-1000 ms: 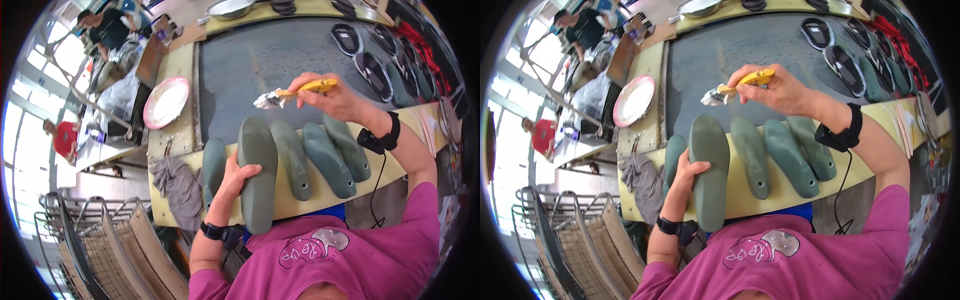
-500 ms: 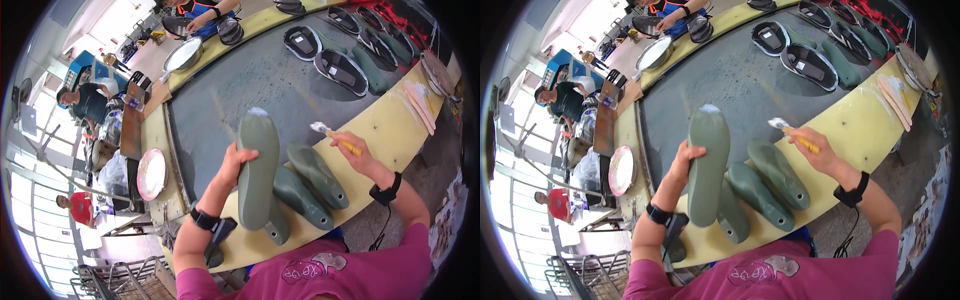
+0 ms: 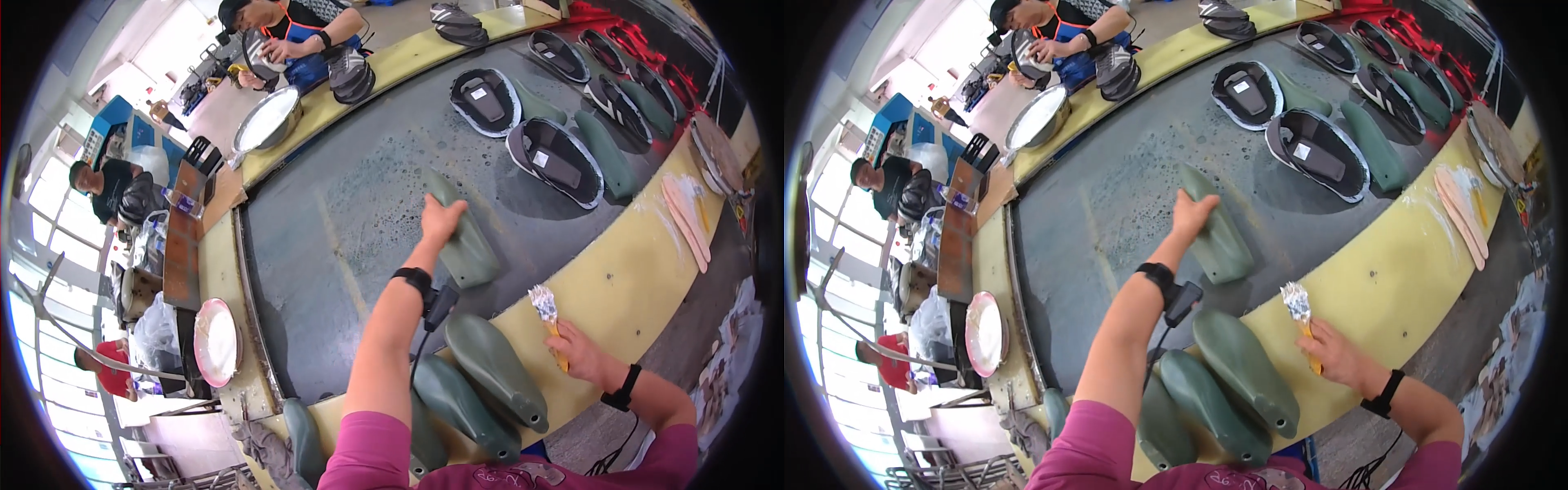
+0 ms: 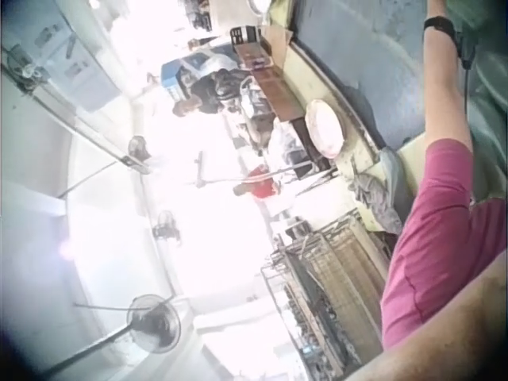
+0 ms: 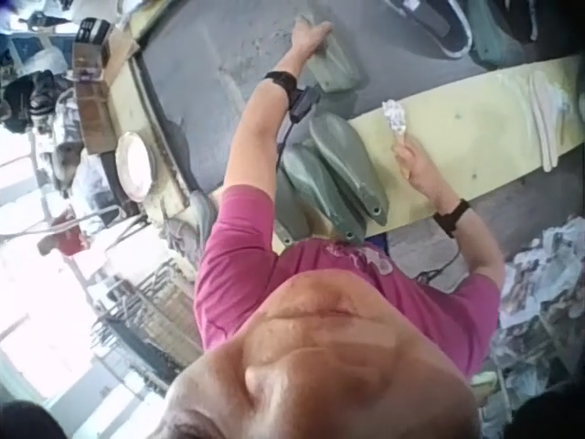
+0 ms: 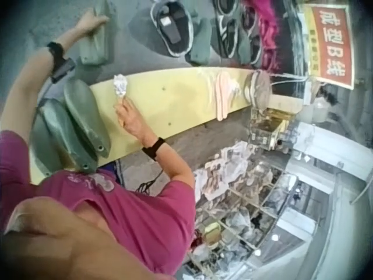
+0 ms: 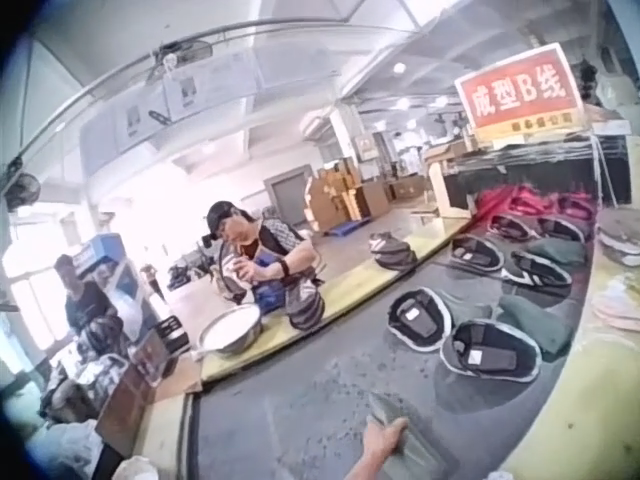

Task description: Applying adhesive to the bottom of shoe lasts using a brush in a manufacturing setting.

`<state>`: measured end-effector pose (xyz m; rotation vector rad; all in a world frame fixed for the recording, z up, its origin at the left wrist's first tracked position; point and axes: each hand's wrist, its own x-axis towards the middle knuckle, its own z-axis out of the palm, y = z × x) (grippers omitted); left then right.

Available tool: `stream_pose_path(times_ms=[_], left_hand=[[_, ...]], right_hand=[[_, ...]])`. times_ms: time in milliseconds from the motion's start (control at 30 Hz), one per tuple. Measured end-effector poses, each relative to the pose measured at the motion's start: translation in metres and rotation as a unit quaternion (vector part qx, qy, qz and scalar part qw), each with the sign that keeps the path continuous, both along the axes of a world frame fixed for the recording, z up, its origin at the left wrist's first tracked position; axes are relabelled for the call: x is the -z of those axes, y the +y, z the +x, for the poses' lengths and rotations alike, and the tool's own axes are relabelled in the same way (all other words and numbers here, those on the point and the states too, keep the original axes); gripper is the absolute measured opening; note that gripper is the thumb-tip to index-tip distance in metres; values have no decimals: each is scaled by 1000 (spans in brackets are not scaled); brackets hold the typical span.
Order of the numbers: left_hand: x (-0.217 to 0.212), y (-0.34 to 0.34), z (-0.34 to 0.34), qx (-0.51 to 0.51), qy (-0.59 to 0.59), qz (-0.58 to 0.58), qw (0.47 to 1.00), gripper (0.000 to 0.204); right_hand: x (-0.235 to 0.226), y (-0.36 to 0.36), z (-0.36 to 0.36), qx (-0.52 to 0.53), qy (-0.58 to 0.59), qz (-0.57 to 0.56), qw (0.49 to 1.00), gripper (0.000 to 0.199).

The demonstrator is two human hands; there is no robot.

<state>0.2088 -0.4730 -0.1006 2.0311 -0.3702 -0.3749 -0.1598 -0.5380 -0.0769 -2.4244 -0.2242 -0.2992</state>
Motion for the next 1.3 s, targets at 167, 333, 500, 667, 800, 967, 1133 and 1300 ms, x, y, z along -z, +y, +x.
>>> stream_pose_path(times_ms=[167,333,500,667,800,967,1133,1300], left_hand=[[-1,-15,-50,141,-218,144,955,102],[-19,9,-78,359,-324,286,827,94],[-17,-20,-34,321,-354,263,838,93],[-6,-42,-13,222,-367,238,872,56],[5,23,-45,339,-381,83,856,46],[-30,186,-52,292,-275,129,907,40],[-107,321,-66,78,-176,210,958,36],[-118,418,-127,-23,-174,150,973,33]], right_hand=[[2,-12,-5,-18,49,16,999,38],[12,-17,-2,-20,1,40,999,40],[13,-12,0,-20,9,21,1000,41],[6,-5,-4,-6,30,12,999,40],[15,4,-10,43,-22,10,999,39],[22,6,-1,47,-71,3,996,38],[46,-11,-6,54,-111,-37,992,35],[27,-2,13,70,-80,-63,992,32]])
